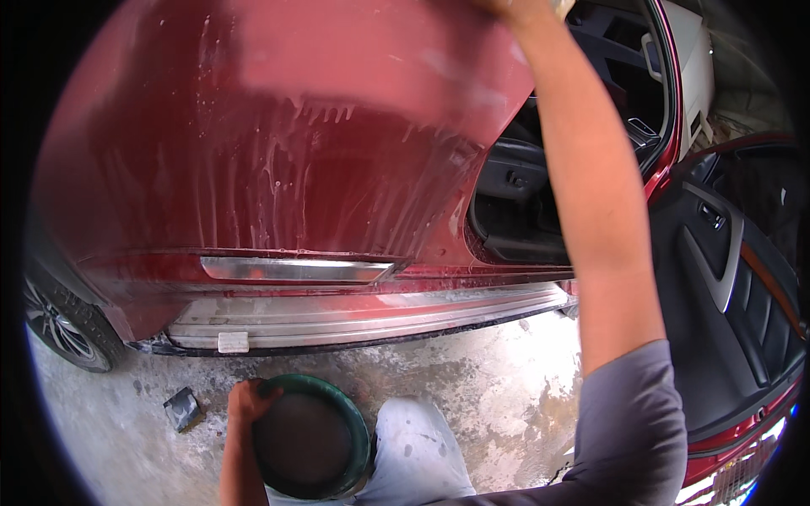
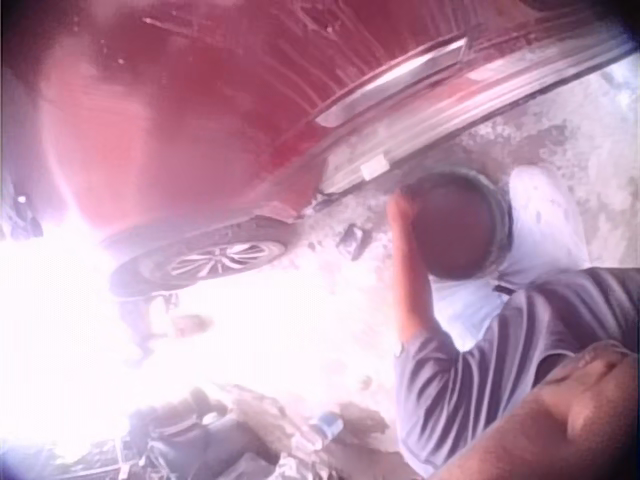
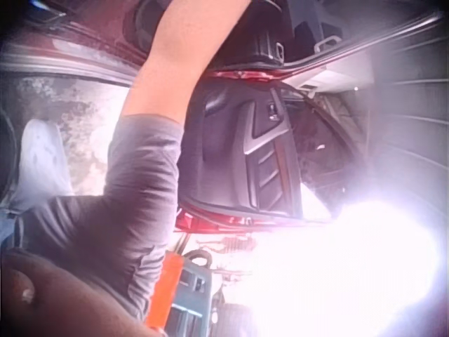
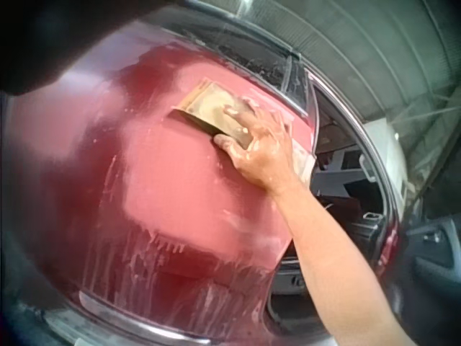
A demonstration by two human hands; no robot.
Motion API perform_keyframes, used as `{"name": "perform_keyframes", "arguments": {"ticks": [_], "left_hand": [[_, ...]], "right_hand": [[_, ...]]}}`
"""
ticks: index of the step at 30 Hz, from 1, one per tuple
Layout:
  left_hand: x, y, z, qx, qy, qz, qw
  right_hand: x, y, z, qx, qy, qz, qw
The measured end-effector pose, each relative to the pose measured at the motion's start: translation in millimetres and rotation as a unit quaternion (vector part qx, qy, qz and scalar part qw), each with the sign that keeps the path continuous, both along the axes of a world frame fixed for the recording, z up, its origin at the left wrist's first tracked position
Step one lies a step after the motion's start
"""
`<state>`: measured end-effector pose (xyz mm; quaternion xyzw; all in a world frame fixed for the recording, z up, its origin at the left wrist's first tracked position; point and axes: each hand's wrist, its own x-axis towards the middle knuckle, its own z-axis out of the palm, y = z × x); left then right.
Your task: The person sands the exterior of a red car door using a sanding block, repeatedly dipping it into a bucket of water. The person works on the upper and lower sections of the door panel, moving the block in circular and linear motions.
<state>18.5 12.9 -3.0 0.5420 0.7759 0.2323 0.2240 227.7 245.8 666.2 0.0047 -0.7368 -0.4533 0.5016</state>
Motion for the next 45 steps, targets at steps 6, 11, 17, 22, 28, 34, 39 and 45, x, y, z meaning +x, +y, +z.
{"name": "perform_keyframes", "arguments": {"ticks": [6, 11, 17, 22, 28, 34, 39, 45], "left_hand": [[-8, -11, 6, 0.005, 0.027, 0.015, 1.0], [-8, -10, 6, 0.007, 0.03, 0.008, 0.999], [-3, -6, 16, 0.003, -0.001, 0.003, 1.0], [-3, -10, 20, -0.01, -0.007, 0.001, 1.0], [-1, -9, 18, -0.021, 0.014, 0.018, 1.0], [-8, -11, 6, 0.002, -0.011, 0.02, 1.0], [-4, -4, 16, -0.031, 0.031, 0.009, 0.999], [4, -1, 17, 0.002, -0.012, 0.002, 1.0]], "right_hand": [[64, 21, -167, -0.03, -0.013, -0.032, 0.999], [54, 25, -81, 0.046, -0.015, -0.048, 0.998], [58, 51, -44, 0.01, -0.007, -0.069, 0.998], [103, 42, -181, -0.021, -0.002, -0.036, 0.999], [51, 24, -56, -0.044, -0.016, -0.151, 0.987], [62, 21, -112, 0.032, 0.005, -0.07, 0.997], [110, 34, -174, -0.003, -0.052, -0.071, 0.996], [18, -5, -64, 0.037, -0.031, -0.019, 0.999]]}}
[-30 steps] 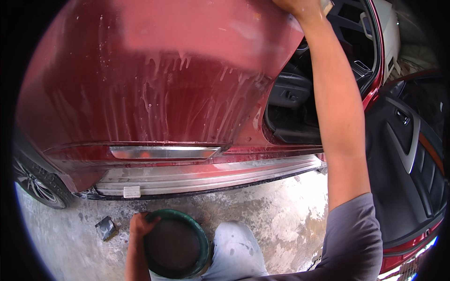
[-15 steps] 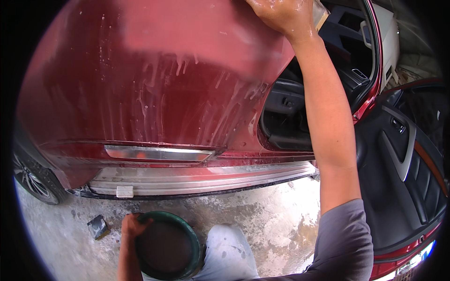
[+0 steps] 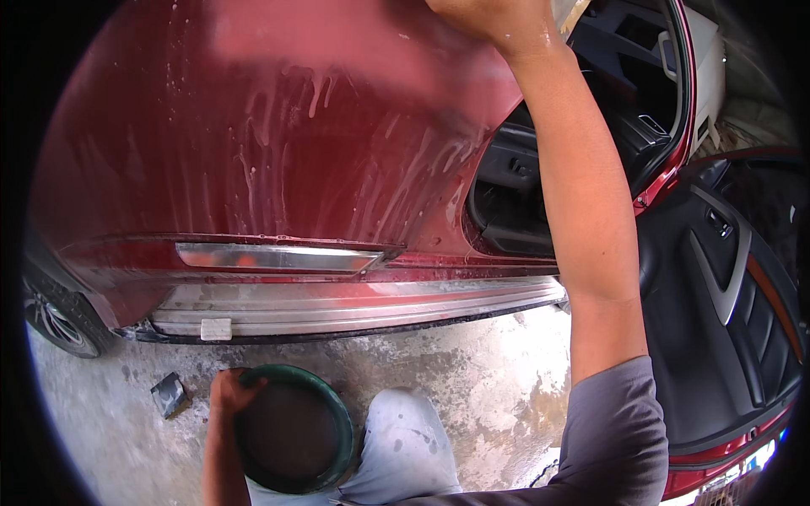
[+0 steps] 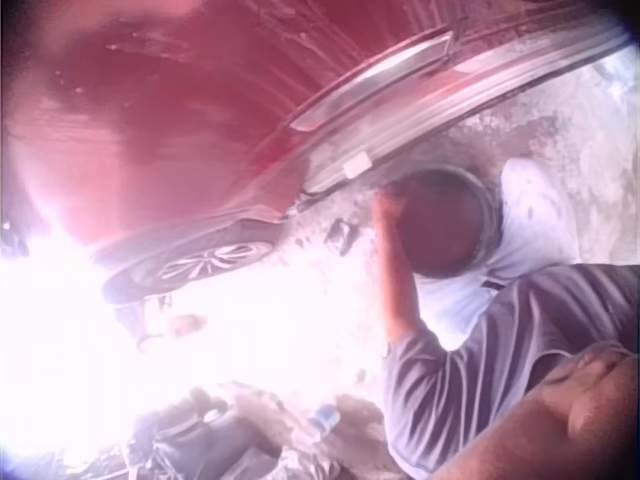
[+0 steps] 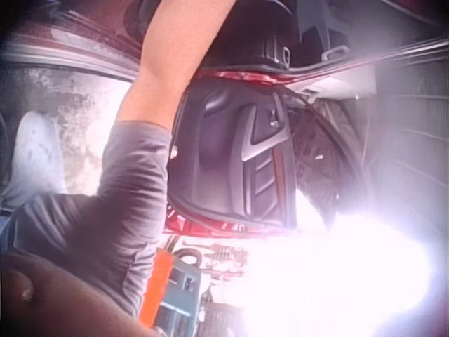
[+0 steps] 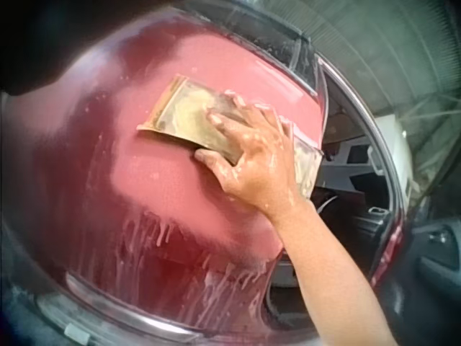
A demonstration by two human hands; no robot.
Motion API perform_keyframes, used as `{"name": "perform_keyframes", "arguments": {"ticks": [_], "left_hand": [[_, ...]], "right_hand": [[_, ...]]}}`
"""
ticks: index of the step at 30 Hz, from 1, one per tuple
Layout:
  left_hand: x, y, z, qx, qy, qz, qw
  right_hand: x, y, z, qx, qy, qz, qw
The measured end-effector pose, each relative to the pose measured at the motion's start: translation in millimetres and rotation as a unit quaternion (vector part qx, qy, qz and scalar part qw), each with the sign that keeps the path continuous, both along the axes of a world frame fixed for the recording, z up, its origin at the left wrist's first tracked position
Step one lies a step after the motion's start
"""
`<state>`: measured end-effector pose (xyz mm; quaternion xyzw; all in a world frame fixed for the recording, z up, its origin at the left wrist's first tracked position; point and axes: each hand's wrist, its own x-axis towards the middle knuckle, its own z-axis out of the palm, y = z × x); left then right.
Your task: The person sands the exterior of a red car door using a sanding block, repeatedly dipping it into a bucket of water. The person works on the upper and lower sections of the door panel, moving the block in circular and linear motions.
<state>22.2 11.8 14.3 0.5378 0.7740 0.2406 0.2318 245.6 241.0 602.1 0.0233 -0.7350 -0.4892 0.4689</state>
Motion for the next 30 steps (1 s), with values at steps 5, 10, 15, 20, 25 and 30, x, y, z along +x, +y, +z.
{"name": "perform_keyframes", "arguments": {"ticks": [5, 10, 15, 20, 25, 30], "left_hand": [[-11, -6, -2, 0.002, -0.006, 0.017, 1.0], [-11, -2, 1, -0.019, 0.01, 0.006, 1.0], [4, 8, -9, 0.006, -0.006, -0.011, 1.0], [-18, -12, -3, 0.006, -0.004, 0.025, 1.0], [-2, 0, 13, -0.019, 0.026, -0.002, 0.999], [-10, -7, -5, -0.013, 0.014, 0.021, 1.0]], "right_hand": [[72, 33, -90, -0.02, -0.015, -0.041, 0.999], [77, 40, -82, -0.016, -0.027, -0.068, 0.997], [-6, -2, 13, -0.01, -0.03, 0.014, 0.999], [64, 41, -68, -0.007, -0.061, -0.046, 0.997], [92, 38, -89, -0.005, -0.073, -0.057, 0.996], [-82, -13, -63, 0.009, -0.146, 0.108, 0.983]]}}
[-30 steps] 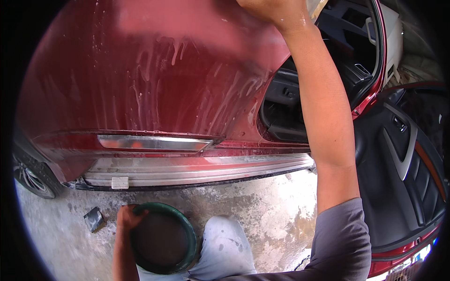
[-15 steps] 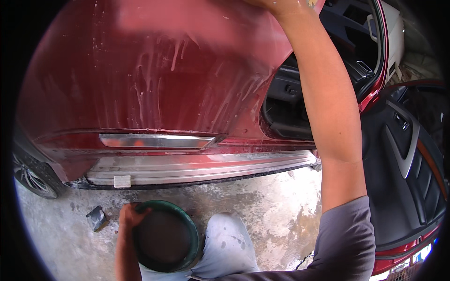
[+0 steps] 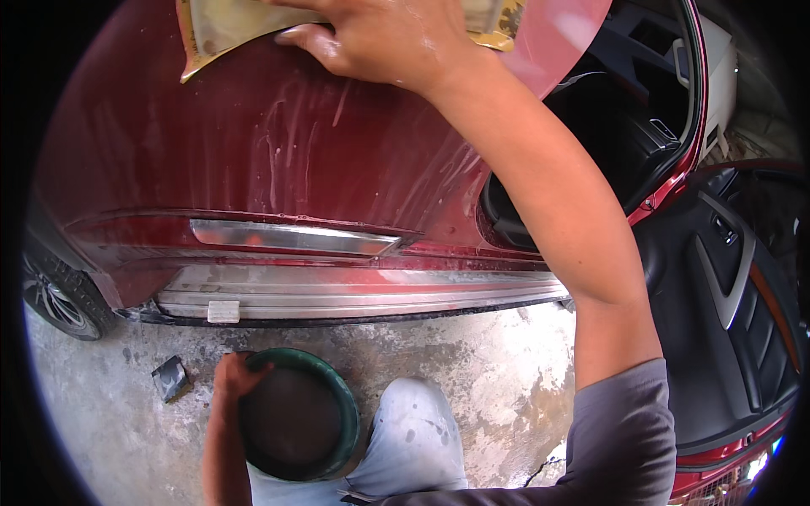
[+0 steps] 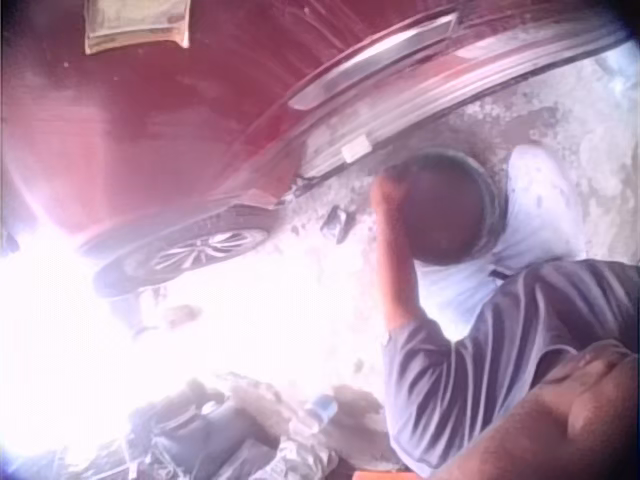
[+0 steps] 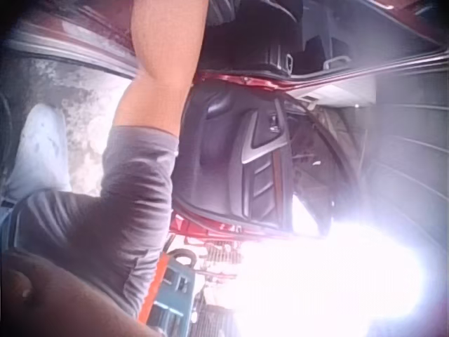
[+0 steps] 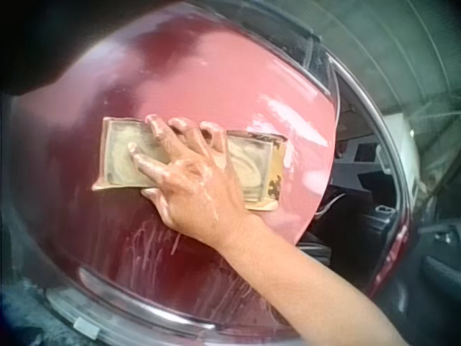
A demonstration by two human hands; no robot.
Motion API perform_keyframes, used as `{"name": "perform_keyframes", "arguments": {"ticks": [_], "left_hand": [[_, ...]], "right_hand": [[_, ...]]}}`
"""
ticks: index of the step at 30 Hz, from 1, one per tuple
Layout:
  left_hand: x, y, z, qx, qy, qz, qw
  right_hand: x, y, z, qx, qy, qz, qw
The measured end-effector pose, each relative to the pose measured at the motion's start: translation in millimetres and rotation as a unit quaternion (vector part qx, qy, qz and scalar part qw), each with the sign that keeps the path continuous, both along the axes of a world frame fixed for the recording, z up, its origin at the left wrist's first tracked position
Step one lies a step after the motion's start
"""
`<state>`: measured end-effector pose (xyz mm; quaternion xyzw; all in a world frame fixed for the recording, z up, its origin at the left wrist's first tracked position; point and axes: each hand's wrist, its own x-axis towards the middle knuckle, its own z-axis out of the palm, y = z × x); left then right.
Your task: The person sands the exterior of a red car door using a sanding block, repeatedly dipping it into a bucket of water. The person works on the upper and lower sections of the door panel, moving the block in circular and linear motions.
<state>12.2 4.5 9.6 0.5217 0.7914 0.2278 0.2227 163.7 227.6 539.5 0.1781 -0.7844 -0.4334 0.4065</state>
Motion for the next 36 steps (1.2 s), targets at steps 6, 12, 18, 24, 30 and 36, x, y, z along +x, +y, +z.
{"name": "perform_keyframes", "arguments": {"ticks": [6, 12, 18, 24, 30, 36], "left_hand": [[1, -2, 6, 0.001, -0.004, -0.011, 1.0], [6, 8, 8, -0.021, 0.013, -0.017, 1.0], [-4, -9, 3, -0.011, -0.029, 0.014, 0.999], [3, 8, 9, -0.053, -0.007, -0.016, 0.998], [-3, 11, -6, -0.058, 0.001, -0.016, 0.998], [1, 4, 18, -0.064, -0.037, 0.001, 0.997]], "right_hand": [[183, 47, -12, 0.013, 0.03, -0.185, 0.982], [110, 28, -8, 0.046, 0.045, -0.154, 0.986], [69, 13, 8, -0.003, 0.0, -0.15, 0.989], [200, 55, -6, 0.019, 0.021, -0.203, 0.979], [98, 38, 110, 0.172, 0.108, -0.219, 0.954], [136, 65, 15, 0.078, 0.158, -0.24, 0.955]]}}
